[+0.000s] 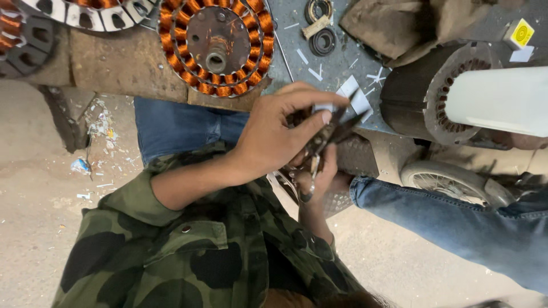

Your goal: The person cuts small white paper strips with scissors and inserts them into the slots of a copper-wound rotor. They repeat this process for multiple slots, then use a metal tool to press the strips into place.

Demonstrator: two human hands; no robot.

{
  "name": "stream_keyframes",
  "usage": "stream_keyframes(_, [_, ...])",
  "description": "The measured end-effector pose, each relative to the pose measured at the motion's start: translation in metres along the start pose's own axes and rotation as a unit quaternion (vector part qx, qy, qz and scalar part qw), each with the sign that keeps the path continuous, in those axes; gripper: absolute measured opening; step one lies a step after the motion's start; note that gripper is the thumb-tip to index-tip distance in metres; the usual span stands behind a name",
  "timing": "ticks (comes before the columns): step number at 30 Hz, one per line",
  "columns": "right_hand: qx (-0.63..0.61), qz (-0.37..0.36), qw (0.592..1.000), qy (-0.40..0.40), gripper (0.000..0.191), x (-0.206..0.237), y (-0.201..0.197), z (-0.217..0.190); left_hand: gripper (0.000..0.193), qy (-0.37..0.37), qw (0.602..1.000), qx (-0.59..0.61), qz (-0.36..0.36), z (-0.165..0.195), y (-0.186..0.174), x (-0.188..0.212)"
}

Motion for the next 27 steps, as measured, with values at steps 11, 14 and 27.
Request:
stream_keyframes(11, [0.040, -0.006, 0.999, 0.011, 0.130, 0.022, 0.012, 0.004, 0.020, -0.021, 0.998, 0.053, 0.004, -0.011, -0.001, -0.005])
stream_keyframes(14, [0.060, 0.000, 0.998, 0.010, 0.129, 0.023, 0.011, 0.004, 0.026, 0.008, 0.998, 0.069, 0.004, -0.010, -0.002, -0.004])
stream_keyframes(27, [0.120, 0.023, 0.993, -0.005, 0.099, 0.019, 0.005, 0.010, 0.032, -0.005, 0.995, 0.101, -0.009, -0.009, -0.001, -0.002])
Point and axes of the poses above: each hand's wrist, its own x-axis away from the middle knuckle, its own y-axis out of the palm, z = x × y, the point moved 4 cm from there along -x, towards the middle knuckle
